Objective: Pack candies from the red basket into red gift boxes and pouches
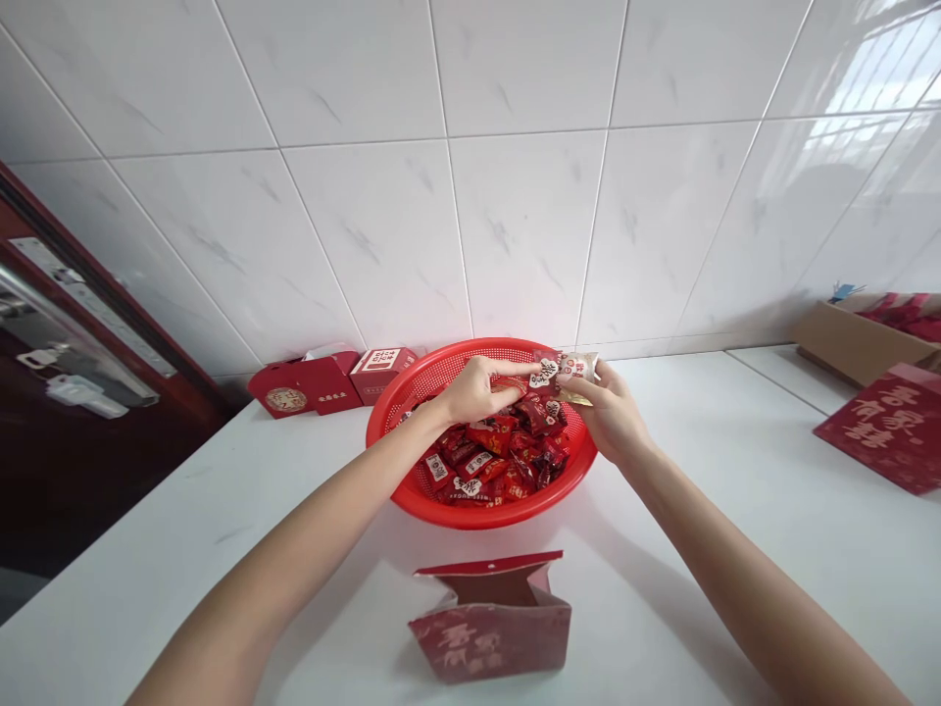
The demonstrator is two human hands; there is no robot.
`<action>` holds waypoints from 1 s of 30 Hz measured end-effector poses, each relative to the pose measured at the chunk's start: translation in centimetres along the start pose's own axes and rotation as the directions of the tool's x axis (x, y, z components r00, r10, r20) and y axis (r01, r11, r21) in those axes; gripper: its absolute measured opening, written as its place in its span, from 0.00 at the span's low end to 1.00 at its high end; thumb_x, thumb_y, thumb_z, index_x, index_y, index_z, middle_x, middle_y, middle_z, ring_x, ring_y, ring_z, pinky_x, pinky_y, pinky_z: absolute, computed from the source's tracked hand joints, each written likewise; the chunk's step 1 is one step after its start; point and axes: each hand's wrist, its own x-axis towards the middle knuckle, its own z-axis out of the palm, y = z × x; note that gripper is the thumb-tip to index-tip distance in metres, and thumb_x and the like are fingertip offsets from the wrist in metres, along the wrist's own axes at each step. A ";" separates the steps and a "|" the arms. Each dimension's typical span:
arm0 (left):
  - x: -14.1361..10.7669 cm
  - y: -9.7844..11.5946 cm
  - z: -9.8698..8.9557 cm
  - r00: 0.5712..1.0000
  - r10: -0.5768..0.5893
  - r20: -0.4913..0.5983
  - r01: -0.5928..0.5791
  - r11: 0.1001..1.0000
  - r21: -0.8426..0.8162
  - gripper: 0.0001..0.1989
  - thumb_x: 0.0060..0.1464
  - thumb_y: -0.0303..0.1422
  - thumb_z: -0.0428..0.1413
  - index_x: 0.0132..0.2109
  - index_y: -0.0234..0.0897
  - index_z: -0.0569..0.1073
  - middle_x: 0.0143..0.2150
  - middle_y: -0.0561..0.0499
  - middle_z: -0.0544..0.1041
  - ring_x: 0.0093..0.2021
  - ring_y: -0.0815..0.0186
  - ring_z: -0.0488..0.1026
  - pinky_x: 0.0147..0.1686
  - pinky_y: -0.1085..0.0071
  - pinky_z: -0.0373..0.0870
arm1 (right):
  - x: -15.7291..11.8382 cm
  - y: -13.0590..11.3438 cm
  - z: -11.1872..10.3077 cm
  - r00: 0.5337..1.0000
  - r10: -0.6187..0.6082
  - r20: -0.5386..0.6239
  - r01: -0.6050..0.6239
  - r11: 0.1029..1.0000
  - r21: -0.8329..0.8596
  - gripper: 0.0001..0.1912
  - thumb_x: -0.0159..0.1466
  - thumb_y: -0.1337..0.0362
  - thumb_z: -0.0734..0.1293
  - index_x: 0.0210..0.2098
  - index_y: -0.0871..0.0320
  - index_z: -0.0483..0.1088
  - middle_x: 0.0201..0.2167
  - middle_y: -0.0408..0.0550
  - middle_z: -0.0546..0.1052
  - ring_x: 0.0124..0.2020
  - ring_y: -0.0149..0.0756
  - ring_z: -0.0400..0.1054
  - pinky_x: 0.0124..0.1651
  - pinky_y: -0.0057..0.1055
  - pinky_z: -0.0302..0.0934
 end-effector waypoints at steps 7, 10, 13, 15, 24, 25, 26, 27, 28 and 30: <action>-0.2 0.0 0.2 0.996 0.051 0.076 -0.058 0.994 0.096 0.20 0.54 0.30 0.58 0.54 0.37 0.82 0.55 0.45 0.81 0.58 0.54 0.78 0.62 0.59 0.72 | 0.2 0.3 -0.1 0.998 -0.062 -0.016 0.061 0.996 -0.060 0.24 0.44 0.63 0.81 0.35 0.54 0.69 0.32 0.42 0.82 0.33 0.39 0.78 0.43 0.41 0.75; -0.1 0.3 0.2 0.996 0.061 0.070 -0.068 0.993 0.099 0.18 0.54 0.30 0.58 0.51 0.37 0.83 0.53 0.44 0.83 0.57 0.54 0.79 0.61 0.59 0.73 | 0.4 0.6 -0.2 0.997 -0.075 -0.007 0.075 0.996 -0.056 0.24 0.45 0.64 0.81 0.37 0.53 0.69 0.32 0.40 0.82 0.34 0.38 0.78 0.43 0.39 0.75; -0.1 0.6 0.2 0.999 0.043 -0.003 -0.043 0.998 0.047 0.17 0.55 0.33 0.59 0.51 0.36 0.82 0.49 0.45 0.85 0.52 0.55 0.81 0.57 0.60 0.75 | 0.5 0.9 -0.3 0.995 -0.104 -0.005 0.104 0.994 -0.041 0.25 0.45 0.64 0.80 0.40 0.53 0.70 0.32 0.40 0.82 0.33 0.37 0.77 0.41 0.37 0.74; 0.0 0.7 0.2 0.996 -0.002 -0.084 0.002 1.000 0.008 0.19 0.56 0.36 0.61 0.54 0.35 0.80 0.44 0.46 0.85 0.47 0.58 0.82 0.53 0.61 0.77 | 0.5 1.0 -0.2 0.993 -0.119 0.009 0.119 0.992 -0.043 0.25 0.45 0.64 0.80 0.40 0.53 0.70 0.32 0.41 0.82 0.33 0.38 0.77 0.40 0.37 0.73; 0.6 0.1 0.4 0.991 -0.099 -0.089 0.091 0.991 -0.096 0.20 0.52 0.39 0.65 0.50 0.32 0.80 0.40 0.46 0.83 0.41 0.60 0.79 0.45 0.64 0.76 | 0.0 0.6 0.0 0.994 -0.053 0.094 0.069 0.983 -0.170 0.21 0.48 0.61 0.80 0.38 0.54 0.70 0.31 0.41 0.81 0.31 0.39 0.76 0.40 0.39 0.73; 0.6 0.3 0.5 0.991 -0.098 -0.091 0.089 0.991 -0.099 0.20 0.52 0.38 0.65 0.50 0.32 0.80 0.39 0.47 0.83 0.40 0.61 0.79 0.45 0.65 0.76 | 0.0 0.5 -0.1 0.993 -0.045 0.112 0.064 0.983 -0.174 0.22 0.48 0.60 0.80 0.38 0.54 0.70 0.31 0.42 0.81 0.31 0.39 0.76 0.40 0.40 0.73; 0.6 0.5 0.5 0.991 -0.102 -0.086 0.094 0.991 -0.100 0.19 0.53 0.38 0.65 0.50 0.32 0.79 0.38 0.47 0.83 0.39 0.62 0.79 0.44 0.65 0.76 | -0.1 0.6 -0.2 0.991 -0.038 0.131 0.061 0.982 -0.177 0.22 0.48 0.59 0.81 0.38 0.53 0.70 0.31 0.42 0.81 0.32 0.39 0.76 0.40 0.40 0.73; 0.6 0.7 0.4 0.991 -0.113 -0.073 0.106 0.989 -0.099 0.19 0.54 0.37 0.64 0.51 0.33 0.79 0.37 0.48 0.83 0.38 0.63 0.79 0.43 0.66 0.76 | -0.1 0.6 -0.3 0.988 -0.032 0.150 0.059 0.982 -0.180 0.23 0.48 0.58 0.81 0.39 0.53 0.71 0.31 0.41 0.81 0.32 0.40 0.76 0.40 0.40 0.73; 0.5 1.0 0.2 0.990 -0.132 -0.049 0.127 0.987 -0.096 0.20 0.54 0.37 0.64 0.52 0.33 0.78 0.37 0.49 0.83 0.37 0.63 0.79 0.43 0.66 0.76 | 0.0 0.6 -0.4 0.986 -0.027 0.167 0.058 0.981 -0.184 0.24 0.49 0.58 0.81 0.40 0.53 0.71 0.31 0.41 0.80 0.32 0.40 0.76 0.40 0.40 0.73; 0.1 1.3 -0.6 0.982 -0.189 0.026 0.190 0.980 -0.067 0.20 0.55 0.37 0.63 0.53 0.35 0.76 0.37 0.50 0.83 0.37 0.63 0.79 0.41 0.67 0.75 | 0.0 0.6 -0.5 0.981 -0.025 0.191 0.064 0.978 -0.200 0.23 0.50 0.58 0.81 0.41 0.53 0.72 0.32 0.42 0.81 0.33 0.39 0.76 0.40 0.40 0.74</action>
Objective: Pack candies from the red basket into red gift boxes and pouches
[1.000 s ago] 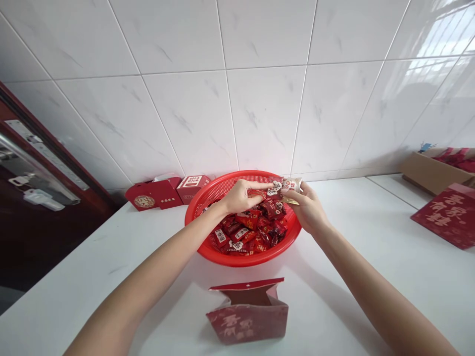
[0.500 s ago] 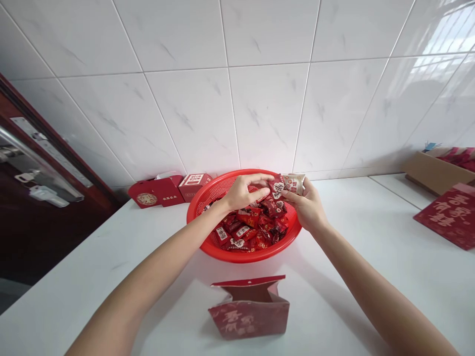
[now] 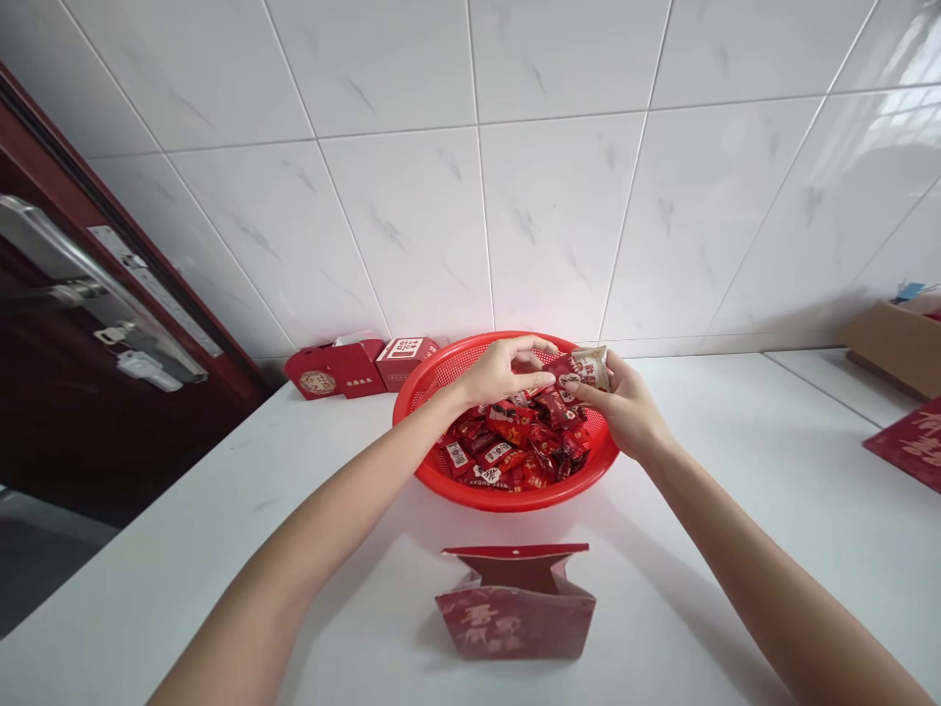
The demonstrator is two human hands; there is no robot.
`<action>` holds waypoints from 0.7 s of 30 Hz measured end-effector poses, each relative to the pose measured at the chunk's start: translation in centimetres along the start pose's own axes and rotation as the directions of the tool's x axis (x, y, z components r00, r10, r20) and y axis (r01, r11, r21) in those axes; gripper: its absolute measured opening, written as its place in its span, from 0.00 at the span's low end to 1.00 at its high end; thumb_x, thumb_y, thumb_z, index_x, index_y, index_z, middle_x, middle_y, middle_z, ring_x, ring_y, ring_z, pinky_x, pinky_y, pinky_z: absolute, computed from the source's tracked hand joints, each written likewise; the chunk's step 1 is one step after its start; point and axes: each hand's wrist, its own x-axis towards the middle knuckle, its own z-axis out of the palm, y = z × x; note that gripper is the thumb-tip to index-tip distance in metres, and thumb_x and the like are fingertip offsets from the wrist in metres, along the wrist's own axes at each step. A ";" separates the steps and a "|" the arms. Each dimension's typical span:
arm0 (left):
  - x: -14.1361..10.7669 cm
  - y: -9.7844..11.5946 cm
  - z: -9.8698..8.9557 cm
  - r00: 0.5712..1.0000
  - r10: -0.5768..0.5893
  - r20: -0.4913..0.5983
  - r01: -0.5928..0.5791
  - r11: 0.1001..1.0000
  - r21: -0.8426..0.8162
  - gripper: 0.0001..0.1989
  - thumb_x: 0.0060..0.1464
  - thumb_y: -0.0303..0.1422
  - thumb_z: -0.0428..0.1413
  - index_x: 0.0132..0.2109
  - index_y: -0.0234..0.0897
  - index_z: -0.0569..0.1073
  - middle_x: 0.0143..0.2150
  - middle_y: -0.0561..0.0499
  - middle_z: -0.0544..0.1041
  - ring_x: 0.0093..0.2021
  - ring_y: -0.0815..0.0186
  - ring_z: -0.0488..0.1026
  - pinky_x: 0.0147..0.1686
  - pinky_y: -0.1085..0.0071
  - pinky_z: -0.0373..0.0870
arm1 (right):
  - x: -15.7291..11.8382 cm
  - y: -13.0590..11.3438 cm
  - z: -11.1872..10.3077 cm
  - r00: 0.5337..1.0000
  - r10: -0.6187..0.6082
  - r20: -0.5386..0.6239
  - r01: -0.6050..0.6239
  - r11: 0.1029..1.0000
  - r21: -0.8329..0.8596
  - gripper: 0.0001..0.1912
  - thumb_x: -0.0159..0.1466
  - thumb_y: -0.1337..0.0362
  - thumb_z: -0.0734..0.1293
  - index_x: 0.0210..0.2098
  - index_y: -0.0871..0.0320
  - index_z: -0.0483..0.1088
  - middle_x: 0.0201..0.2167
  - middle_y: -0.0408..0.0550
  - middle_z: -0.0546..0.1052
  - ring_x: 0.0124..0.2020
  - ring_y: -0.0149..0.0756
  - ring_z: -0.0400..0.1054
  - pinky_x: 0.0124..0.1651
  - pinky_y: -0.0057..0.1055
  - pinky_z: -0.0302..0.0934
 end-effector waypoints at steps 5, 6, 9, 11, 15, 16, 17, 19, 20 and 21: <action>-2.3 0.1 -1.9 0.912 -0.274 0.306 0.144 0.911 0.387 0.07 0.54 0.30 0.60 0.40 0.38 0.81 0.36 0.52 0.84 0.35 0.63 0.80 0.34 0.72 0.70 | 0.1 0.0 0.0 0.999 -0.005 0.043 0.008 0.998 -0.061 0.22 0.51 0.58 0.80 0.42 0.54 0.73 0.33 0.43 0.81 0.34 0.40 0.76 0.39 0.38 0.73; -2.7 0.1 -1.8 0.873 -0.332 0.358 0.144 0.876 0.460 0.06 0.53 0.29 0.60 0.38 0.39 0.82 0.34 0.53 0.84 0.33 0.64 0.79 0.33 0.73 0.69 | 0.1 -0.1 0.1 0.999 0.005 0.044 -0.002 0.998 -0.070 0.22 0.50 0.58 0.80 0.42 0.54 0.73 0.33 0.43 0.81 0.34 0.40 0.76 0.39 0.38 0.73; -3.6 0.2 -0.7 0.802 -0.419 0.426 0.110 0.804 0.584 0.06 0.55 0.32 0.60 0.32 0.39 0.81 0.27 0.54 0.80 0.25 0.66 0.73 0.26 0.72 0.62 | 0.0 -0.2 0.3 0.999 0.022 0.031 -0.019 0.995 -0.096 0.21 0.50 0.59 0.79 0.41 0.54 0.73 0.33 0.44 0.81 0.34 0.41 0.76 0.39 0.38 0.72; -3.7 0.4 0.6 0.803 -0.431 0.412 0.056 0.742 0.668 0.11 0.54 0.39 0.62 0.27 0.39 0.77 0.22 0.54 0.74 0.21 0.66 0.67 0.24 0.69 0.57 | -0.1 -0.3 0.4 0.999 0.022 0.028 -0.019 0.994 -0.110 0.20 0.51 0.59 0.78 0.40 0.54 0.73 0.33 0.44 0.81 0.34 0.41 0.75 0.39 0.38 0.71; -3.4 0.4 2.3 0.791 -0.468 0.394 -0.028 0.616 0.787 0.14 0.45 0.36 0.67 0.21 0.39 0.71 0.19 0.53 0.69 0.21 0.65 0.64 0.24 0.68 0.55 | -0.2 -0.5 0.5 0.999 0.025 0.037 -0.020 0.992 -0.127 0.18 0.51 0.59 0.78 0.39 0.54 0.73 0.32 0.43 0.80 0.34 0.41 0.75 0.40 0.38 0.70; -3.4 0.3 2.3 0.777 -0.482 0.405 -0.017 0.628 0.778 0.12 0.45 0.33 0.66 0.21 0.39 0.72 0.20 0.53 0.70 0.21 0.64 0.65 0.24 0.68 0.56 | -0.2 -0.5 0.5 0.999 0.028 0.037 -0.022 0.991 -0.131 0.18 0.52 0.59 0.77 0.39 0.54 0.73 0.32 0.43 0.80 0.34 0.41 0.75 0.39 0.38 0.70; -3.4 0.2 2.1 0.767 -0.489 0.417 0.014 0.662 0.750 0.09 0.45 0.31 0.65 0.22 0.39 0.73 0.21 0.53 0.72 0.22 0.64 0.67 0.24 0.68 0.57 | -0.2 -0.5 0.5 0.999 0.031 0.035 -0.026 0.990 -0.136 0.18 0.52 0.59 0.77 0.39 0.54 0.72 0.31 0.43 0.80 0.34 0.41 0.75 0.39 0.38 0.70; -3.4 0.0 1.2 0.784 -0.455 0.423 0.113 0.774 0.624 0.05 0.48 0.30 0.62 0.26 0.38 0.77 0.23 0.54 0.75 0.23 0.64 0.69 0.26 0.69 0.60 | -0.1 -0.6 0.5 0.999 0.040 0.022 -0.037 0.989 -0.142 0.17 0.52 0.59 0.77 0.39 0.54 0.72 0.31 0.43 0.80 0.33 0.41 0.75 0.39 0.39 0.70; -3.4 0.0 0.7 0.815 -0.412 0.408 0.158 0.835 0.528 0.04 0.50 0.31 0.61 0.29 0.38 0.78 0.25 0.54 0.77 0.25 0.65 0.71 0.27 0.70 0.62 | -0.1 -0.5 0.5 0.999 0.041 0.013 -0.039 0.989 -0.143 0.17 0.52 0.59 0.77 0.39 0.54 0.72 0.32 0.43 0.80 0.33 0.41 0.75 0.39 0.39 0.70; -3.4 -0.1 0.3 0.856 -0.357 0.375 0.188 0.889 0.418 0.05 0.52 0.33 0.60 0.31 0.37 0.79 0.27 0.53 0.78 0.27 0.64 0.73 0.29 0.70 0.65 | 0.0 -0.5 0.5 0.999 0.038 0.003 -0.037 0.990 -0.139 0.17 0.52 0.59 0.77 0.39 0.54 0.72 0.32 0.43 0.80 0.34 0.41 0.75 0.40 0.39 0.70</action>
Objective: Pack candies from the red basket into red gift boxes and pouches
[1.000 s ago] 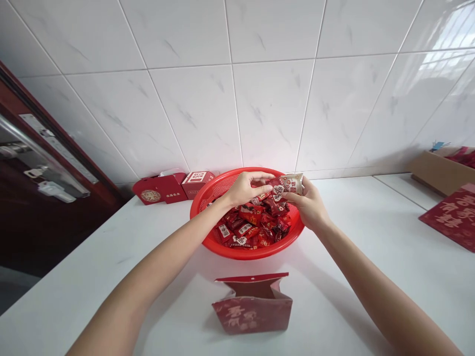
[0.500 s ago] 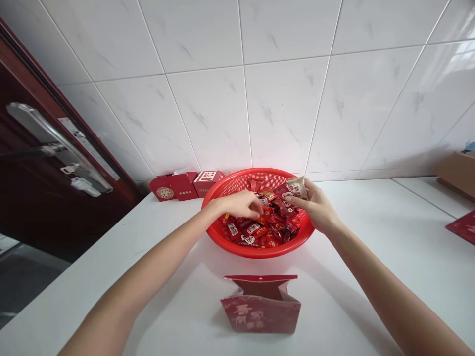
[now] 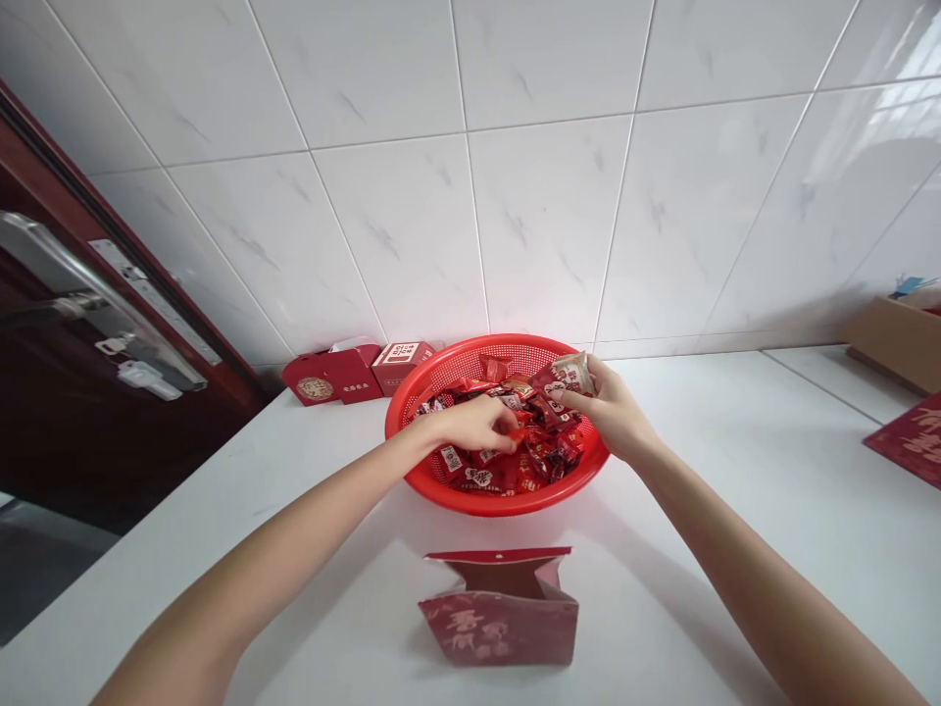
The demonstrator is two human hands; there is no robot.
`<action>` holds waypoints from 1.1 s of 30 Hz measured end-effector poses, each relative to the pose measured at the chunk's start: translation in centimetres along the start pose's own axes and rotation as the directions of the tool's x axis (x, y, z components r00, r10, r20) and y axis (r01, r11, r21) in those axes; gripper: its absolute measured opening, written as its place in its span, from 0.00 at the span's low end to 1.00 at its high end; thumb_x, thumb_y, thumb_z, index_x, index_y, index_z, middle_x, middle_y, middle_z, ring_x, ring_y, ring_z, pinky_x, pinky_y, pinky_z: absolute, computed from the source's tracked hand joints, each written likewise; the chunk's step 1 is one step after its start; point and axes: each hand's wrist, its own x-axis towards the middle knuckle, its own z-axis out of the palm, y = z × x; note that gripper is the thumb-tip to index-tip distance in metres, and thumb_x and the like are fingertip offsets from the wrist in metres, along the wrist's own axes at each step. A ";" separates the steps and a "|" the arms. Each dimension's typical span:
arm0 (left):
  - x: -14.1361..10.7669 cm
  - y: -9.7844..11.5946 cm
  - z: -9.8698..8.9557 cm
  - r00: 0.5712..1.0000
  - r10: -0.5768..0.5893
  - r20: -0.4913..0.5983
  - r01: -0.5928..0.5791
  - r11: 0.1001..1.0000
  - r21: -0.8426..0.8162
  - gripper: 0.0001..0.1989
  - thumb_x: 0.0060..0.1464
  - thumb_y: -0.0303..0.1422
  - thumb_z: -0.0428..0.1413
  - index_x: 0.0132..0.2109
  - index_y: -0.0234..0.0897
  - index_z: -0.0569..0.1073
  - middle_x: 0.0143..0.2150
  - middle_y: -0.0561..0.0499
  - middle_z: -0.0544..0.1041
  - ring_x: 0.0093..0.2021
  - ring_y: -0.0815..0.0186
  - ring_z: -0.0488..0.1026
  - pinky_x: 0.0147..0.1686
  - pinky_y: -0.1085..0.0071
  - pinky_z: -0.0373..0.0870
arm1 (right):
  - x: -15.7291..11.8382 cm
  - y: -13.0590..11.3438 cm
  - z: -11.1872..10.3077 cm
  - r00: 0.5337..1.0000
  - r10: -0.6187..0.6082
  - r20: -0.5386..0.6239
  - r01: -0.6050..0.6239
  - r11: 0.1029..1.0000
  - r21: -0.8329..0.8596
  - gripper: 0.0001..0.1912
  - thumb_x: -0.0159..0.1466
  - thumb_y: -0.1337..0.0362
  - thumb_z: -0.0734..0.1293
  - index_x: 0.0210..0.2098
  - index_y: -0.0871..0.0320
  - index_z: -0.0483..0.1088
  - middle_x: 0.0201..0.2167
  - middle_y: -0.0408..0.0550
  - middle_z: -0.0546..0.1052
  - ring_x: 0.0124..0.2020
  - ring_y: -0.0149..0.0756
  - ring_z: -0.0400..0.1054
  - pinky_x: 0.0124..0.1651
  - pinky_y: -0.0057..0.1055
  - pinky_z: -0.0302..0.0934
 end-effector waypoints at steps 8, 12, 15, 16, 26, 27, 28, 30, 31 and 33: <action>0.1 -0.3 -0.1 0.835 0.165 -0.525 -0.286 0.945 -0.159 0.18 0.47 0.42 0.70 0.43 0.36 0.82 0.40 0.48 0.81 0.39 0.61 0.76 0.44 0.66 0.72 | 0.4 0.5 -0.1 0.999 0.019 -0.026 -0.017 0.998 0.053 0.20 0.50 0.58 0.78 0.39 0.54 0.71 0.32 0.44 0.81 0.32 0.40 0.76 0.38 0.38 0.71; 0.4 -0.1 0.5 0.781 0.257 -0.570 -0.333 0.942 -0.032 0.18 0.50 0.44 0.69 0.43 0.37 0.82 0.40 0.49 0.79 0.40 0.61 0.75 0.45 0.65 0.71 | 0.2 0.3 0.1 0.999 0.021 -0.047 -0.020 1.000 0.017 0.19 0.51 0.59 0.78 0.38 0.54 0.71 0.31 0.42 0.80 0.31 0.38 0.75 0.37 0.36 0.71; 0.9 0.1 0.7 0.772 0.295 -0.562 -0.301 0.950 0.086 0.17 0.52 0.45 0.68 0.41 0.37 0.82 0.37 0.50 0.76 0.37 0.62 0.74 0.40 0.67 0.70 | 0.0 0.0 0.1 1.000 0.022 0.018 -0.022 1.000 0.019 0.18 0.53 0.57 0.77 0.39 0.53 0.71 0.32 0.42 0.80 0.33 0.39 0.75 0.39 0.37 0.71; 1.0 0.2 0.8 0.777 0.300 -0.553 -0.279 0.952 0.125 0.16 0.53 0.46 0.68 0.41 0.37 0.82 0.36 0.50 0.75 0.36 0.62 0.73 0.38 0.67 0.69 | 0.0 0.0 0.1 0.999 0.017 0.050 -0.018 0.999 0.027 0.18 0.54 0.56 0.77 0.40 0.53 0.71 0.33 0.42 0.80 0.34 0.39 0.75 0.39 0.37 0.72; 1.0 0.5 1.0 0.806 0.296 -0.513 -0.195 0.950 0.242 0.16 0.55 0.45 0.66 0.40 0.36 0.82 0.35 0.48 0.76 0.33 0.63 0.73 0.35 0.69 0.67 | -0.1 -0.3 0.4 0.999 -0.024 0.035 0.027 0.996 -0.090 0.19 0.49 0.62 0.79 0.37 0.54 0.71 0.32 0.43 0.81 0.33 0.41 0.76 0.37 0.38 0.71; 0.9 0.5 0.8 0.811 0.282 -0.513 -0.180 0.954 0.239 0.16 0.54 0.44 0.66 0.42 0.36 0.82 0.37 0.48 0.77 0.35 0.61 0.74 0.37 0.68 0.68 | 0.0 -0.3 0.4 0.999 -0.033 0.018 0.034 0.997 -0.076 0.19 0.48 0.63 0.79 0.37 0.54 0.71 0.32 0.43 0.81 0.33 0.41 0.76 0.37 0.38 0.71; 0.8 0.5 0.7 0.826 0.261 -0.499 -0.159 0.958 0.237 0.15 0.54 0.43 0.66 0.43 0.37 0.82 0.38 0.47 0.79 0.36 0.60 0.75 0.38 0.67 0.68 | 0.0 -0.3 0.3 0.999 -0.036 0.003 0.036 0.998 -0.059 0.19 0.48 0.62 0.79 0.36 0.54 0.71 0.31 0.43 0.81 0.32 0.41 0.75 0.37 0.38 0.72; 0.5 0.4 0.4 0.890 0.200 -0.411 -0.106 0.964 0.242 0.09 0.54 0.35 0.64 0.41 0.38 0.83 0.38 0.48 0.81 0.37 0.60 0.77 0.38 0.68 0.69 | 0.0 -0.2 0.2 0.999 -0.036 -0.027 0.035 0.999 -0.034 0.19 0.48 0.61 0.79 0.36 0.54 0.71 0.30 0.42 0.80 0.31 0.40 0.75 0.36 0.38 0.72; 0.3 0.3 0.3 0.927 0.158 -0.341 -0.076 0.967 0.243 0.07 0.53 0.31 0.62 0.39 0.39 0.83 0.37 0.49 0.83 0.35 0.60 0.77 0.37 0.69 0.69 | -0.1 -0.1 0.1 0.999 -0.035 -0.039 0.034 0.999 -0.027 0.20 0.48 0.61 0.79 0.37 0.54 0.71 0.30 0.42 0.80 0.30 0.40 0.75 0.35 0.39 0.72; 0.0 0.0 0.2 0.980 0.055 -0.193 -0.009 0.973 0.230 0.11 0.51 0.24 0.58 0.36 0.42 0.84 0.33 0.53 0.84 0.31 0.63 0.77 0.34 0.71 0.68 | -0.1 0.1 0.1 0.998 -0.027 -0.051 0.026 1.000 -0.015 0.21 0.49 0.60 0.79 0.38 0.53 0.71 0.30 0.42 0.80 0.29 0.40 0.75 0.35 0.39 0.73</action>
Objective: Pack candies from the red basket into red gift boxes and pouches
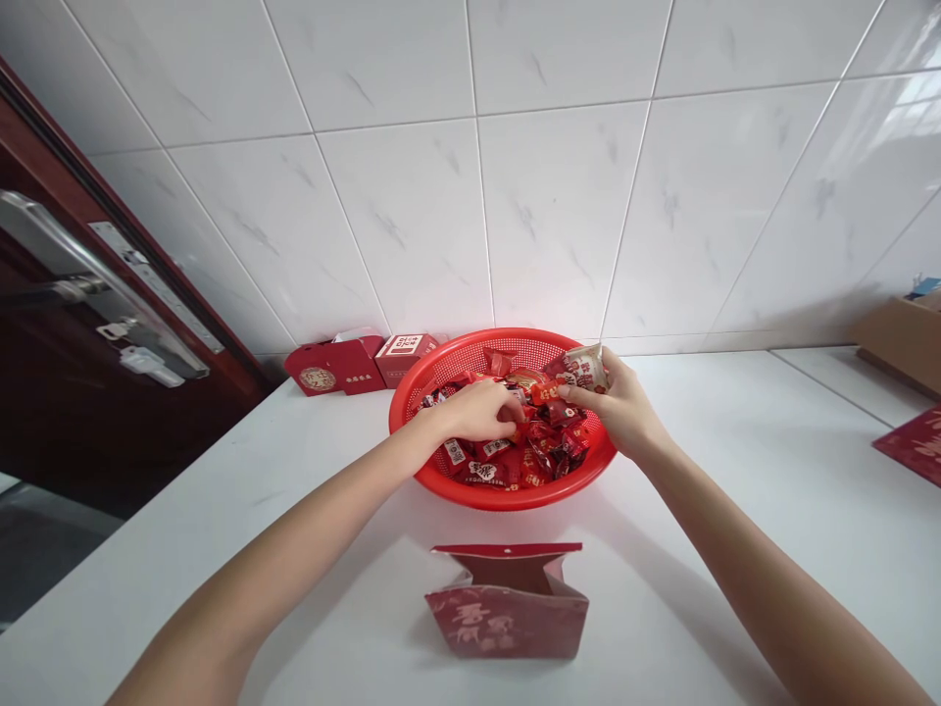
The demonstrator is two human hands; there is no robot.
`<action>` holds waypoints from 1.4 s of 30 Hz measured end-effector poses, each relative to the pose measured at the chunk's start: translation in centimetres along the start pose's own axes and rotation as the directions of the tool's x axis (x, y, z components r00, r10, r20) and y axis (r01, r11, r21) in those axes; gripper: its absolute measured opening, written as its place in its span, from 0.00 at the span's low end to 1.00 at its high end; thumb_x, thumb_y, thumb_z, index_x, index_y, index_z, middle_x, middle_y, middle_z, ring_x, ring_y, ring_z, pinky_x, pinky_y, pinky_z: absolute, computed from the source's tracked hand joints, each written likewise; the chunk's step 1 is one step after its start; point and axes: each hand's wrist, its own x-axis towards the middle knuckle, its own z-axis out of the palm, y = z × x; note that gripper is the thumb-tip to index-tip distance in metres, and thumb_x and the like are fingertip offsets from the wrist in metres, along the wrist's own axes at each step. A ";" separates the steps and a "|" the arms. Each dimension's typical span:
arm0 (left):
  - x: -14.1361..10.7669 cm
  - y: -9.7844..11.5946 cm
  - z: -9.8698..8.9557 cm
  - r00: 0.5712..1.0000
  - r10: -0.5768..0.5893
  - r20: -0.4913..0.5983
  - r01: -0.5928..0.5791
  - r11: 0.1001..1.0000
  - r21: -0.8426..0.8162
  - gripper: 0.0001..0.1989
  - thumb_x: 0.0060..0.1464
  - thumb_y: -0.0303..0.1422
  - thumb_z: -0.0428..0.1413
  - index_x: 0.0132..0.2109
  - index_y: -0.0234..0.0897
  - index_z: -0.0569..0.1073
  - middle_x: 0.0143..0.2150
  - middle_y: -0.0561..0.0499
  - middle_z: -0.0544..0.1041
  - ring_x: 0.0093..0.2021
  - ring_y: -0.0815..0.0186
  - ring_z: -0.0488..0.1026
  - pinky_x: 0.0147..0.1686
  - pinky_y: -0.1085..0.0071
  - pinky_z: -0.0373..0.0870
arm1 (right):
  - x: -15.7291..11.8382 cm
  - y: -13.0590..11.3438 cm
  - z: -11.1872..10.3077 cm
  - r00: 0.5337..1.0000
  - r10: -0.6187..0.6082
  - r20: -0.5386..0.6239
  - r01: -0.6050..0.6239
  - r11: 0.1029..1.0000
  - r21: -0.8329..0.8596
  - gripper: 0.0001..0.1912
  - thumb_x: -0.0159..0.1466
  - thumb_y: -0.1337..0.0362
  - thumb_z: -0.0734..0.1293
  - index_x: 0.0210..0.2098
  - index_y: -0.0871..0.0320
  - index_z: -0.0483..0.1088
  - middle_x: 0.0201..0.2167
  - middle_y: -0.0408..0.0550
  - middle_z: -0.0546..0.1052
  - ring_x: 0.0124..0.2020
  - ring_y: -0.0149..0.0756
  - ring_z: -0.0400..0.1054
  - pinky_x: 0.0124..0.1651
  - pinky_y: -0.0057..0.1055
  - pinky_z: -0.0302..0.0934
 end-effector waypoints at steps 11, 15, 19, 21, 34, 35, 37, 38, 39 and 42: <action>-0.3 0.3 -0.6 0.903 -0.110 0.415 0.109 0.994 0.025 0.18 0.49 0.24 0.60 0.47 0.40 0.84 0.36 0.53 0.84 0.33 0.65 0.77 0.30 0.75 0.67 | -0.1 0.0 0.0 1.000 0.010 0.023 -0.010 1.000 -0.004 0.23 0.48 0.59 0.79 0.40 0.55 0.70 0.32 0.44 0.81 0.32 0.41 0.76 0.37 0.40 0.74; -0.6 0.9 -0.3 0.791 -0.053 0.610 0.062 0.998 0.006 0.23 0.46 0.28 0.64 0.52 0.39 0.82 0.41 0.51 0.83 0.35 0.64 0.76 0.30 0.76 0.68 | -0.1 -0.1 -0.1 0.999 0.011 0.034 -0.010 1.000 -0.025 0.23 0.49 0.59 0.79 0.40 0.54 0.70 0.34 0.45 0.81 0.34 0.42 0.76 0.39 0.41 0.74; -0.7 1.3 -0.1 0.818 -0.132 0.560 0.071 0.989 0.130 0.21 0.46 0.30 0.63 0.50 0.40 0.82 0.37 0.51 0.81 0.30 0.63 0.74 0.25 0.73 0.64 | -0.1 -0.1 -0.1 0.999 0.006 0.038 -0.004 0.999 -0.038 0.22 0.50 0.58 0.78 0.41 0.54 0.70 0.34 0.45 0.81 0.35 0.43 0.76 0.40 0.42 0.73; -0.6 1.6 -0.1 0.894 -0.061 0.444 0.001 0.991 0.134 0.16 0.49 0.32 0.63 0.46 0.41 0.82 0.39 0.50 0.81 0.33 0.63 0.75 0.27 0.72 0.64 | -0.1 0.0 -0.1 1.000 -0.001 0.027 0.002 0.999 -0.046 0.22 0.50 0.58 0.78 0.41 0.54 0.70 0.33 0.45 0.80 0.34 0.43 0.76 0.39 0.42 0.72; 3.2 3.9 2.1 0.919 0.118 0.376 -0.129 0.992 0.004 0.14 0.58 0.40 0.59 0.50 0.43 0.77 0.38 0.52 0.80 0.35 0.61 0.76 0.28 0.70 0.62 | 0.0 0.5 -0.3 0.998 -0.055 -0.043 0.053 0.998 -0.038 0.20 0.51 0.58 0.78 0.39 0.53 0.69 0.32 0.43 0.80 0.34 0.42 0.75 0.39 0.40 0.71; 3.2 3.8 2.1 0.923 0.099 0.372 -0.097 0.995 -0.023 0.15 0.57 0.38 0.60 0.51 0.43 0.78 0.38 0.53 0.80 0.35 0.62 0.76 0.29 0.71 0.62 | 0.0 0.5 -0.2 0.998 -0.056 -0.041 0.054 0.998 -0.036 0.20 0.51 0.58 0.78 0.40 0.53 0.69 0.32 0.43 0.79 0.33 0.42 0.75 0.39 0.41 0.71; 3.1 3.5 1.9 0.931 0.058 0.359 -0.046 0.998 -0.041 0.18 0.55 0.35 0.61 0.53 0.43 0.78 0.41 0.53 0.82 0.36 0.63 0.77 0.30 0.72 0.64 | 0.0 0.6 -0.2 0.998 -0.058 -0.036 0.057 0.998 -0.031 0.21 0.51 0.58 0.78 0.40 0.53 0.69 0.32 0.42 0.79 0.33 0.41 0.75 0.39 0.41 0.72; 3.0 3.3 1.7 0.934 0.033 0.355 -0.022 0.999 -0.035 0.19 0.54 0.35 0.62 0.54 0.42 0.79 0.42 0.52 0.82 0.38 0.62 0.77 0.31 0.72 0.65 | 0.0 0.6 -0.2 0.998 -0.058 -0.034 0.057 0.998 -0.029 0.21 0.51 0.58 0.78 0.40 0.53 0.69 0.31 0.42 0.79 0.33 0.41 0.75 0.39 0.41 0.72; 2.9 3.0 1.4 0.934 0.009 0.357 0.000 1.000 -0.026 0.20 0.53 0.35 0.63 0.54 0.41 0.79 0.43 0.52 0.82 0.39 0.62 0.77 0.32 0.72 0.66 | 0.0 0.6 -0.2 0.998 -0.059 -0.036 0.058 0.998 -0.030 0.20 0.51 0.58 0.78 0.40 0.53 0.69 0.31 0.42 0.78 0.32 0.40 0.75 0.39 0.41 0.72; 2.7 2.0 0.3 0.924 -0.047 0.379 0.055 0.998 -0.010 0.22 0.50 0.34 0.64 0.54 0.39 0.80 0.43 0.51 0.83 0.40 0.62 0.77 0.34 0.73 0.67 | -0.1 0.4 -0.2 0.997 -0.058 -0.046 0.056 0.998 -0.041 0.20 0.51 0.58 0.78 0.39 0.53 0.69 0.30 0.42 0.78 0.32 0.40 0.74 0.38 0.40 0.72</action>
